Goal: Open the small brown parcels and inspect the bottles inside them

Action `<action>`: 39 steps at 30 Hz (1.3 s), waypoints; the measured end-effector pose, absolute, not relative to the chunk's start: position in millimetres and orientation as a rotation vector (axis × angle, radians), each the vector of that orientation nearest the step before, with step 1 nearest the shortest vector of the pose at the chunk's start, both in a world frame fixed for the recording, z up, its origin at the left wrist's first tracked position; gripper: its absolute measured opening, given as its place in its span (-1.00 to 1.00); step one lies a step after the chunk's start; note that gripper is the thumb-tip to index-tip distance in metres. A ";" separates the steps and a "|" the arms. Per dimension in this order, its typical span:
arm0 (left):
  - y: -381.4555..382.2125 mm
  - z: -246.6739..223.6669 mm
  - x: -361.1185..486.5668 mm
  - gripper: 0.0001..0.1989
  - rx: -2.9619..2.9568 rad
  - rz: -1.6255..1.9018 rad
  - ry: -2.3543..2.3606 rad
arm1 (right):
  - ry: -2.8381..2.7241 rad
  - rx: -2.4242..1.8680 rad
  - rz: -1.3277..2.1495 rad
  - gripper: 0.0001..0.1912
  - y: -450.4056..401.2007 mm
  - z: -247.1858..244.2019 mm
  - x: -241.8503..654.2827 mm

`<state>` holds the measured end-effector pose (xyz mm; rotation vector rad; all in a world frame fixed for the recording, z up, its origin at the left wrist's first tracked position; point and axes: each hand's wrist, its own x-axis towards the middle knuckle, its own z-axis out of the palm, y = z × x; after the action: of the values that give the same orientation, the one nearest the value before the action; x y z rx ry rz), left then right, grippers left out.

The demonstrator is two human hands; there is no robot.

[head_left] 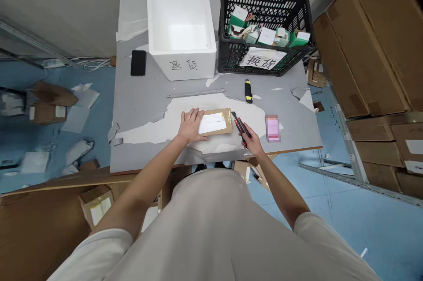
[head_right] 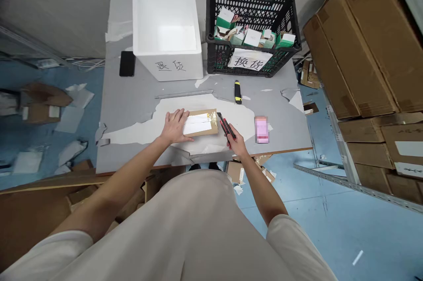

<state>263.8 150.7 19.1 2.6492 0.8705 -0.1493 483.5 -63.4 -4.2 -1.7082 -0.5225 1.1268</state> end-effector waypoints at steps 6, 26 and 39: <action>150.2 22.3 262.5 0.25 2.695 -0.156 0.875 | -0.525 -1.687 1.166 -0.18 -68.4 -1.1 482.4; 160.3 8.8 262.6 0.14 2.627 0.030 0.861 | -0.591 -1.752 1.153 -0.21 -53.7 3.9 499.6; 160.0 9.6 263.4 0.13 2.616 0.007 0.879 | -0.618 -1.757 1.218 -0.19 -43.6 9.8 499.1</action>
<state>263.4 160.0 9.6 2.6158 0.8792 0.0073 499.1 -43.6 9.8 -1.7573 -0.6178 1.2177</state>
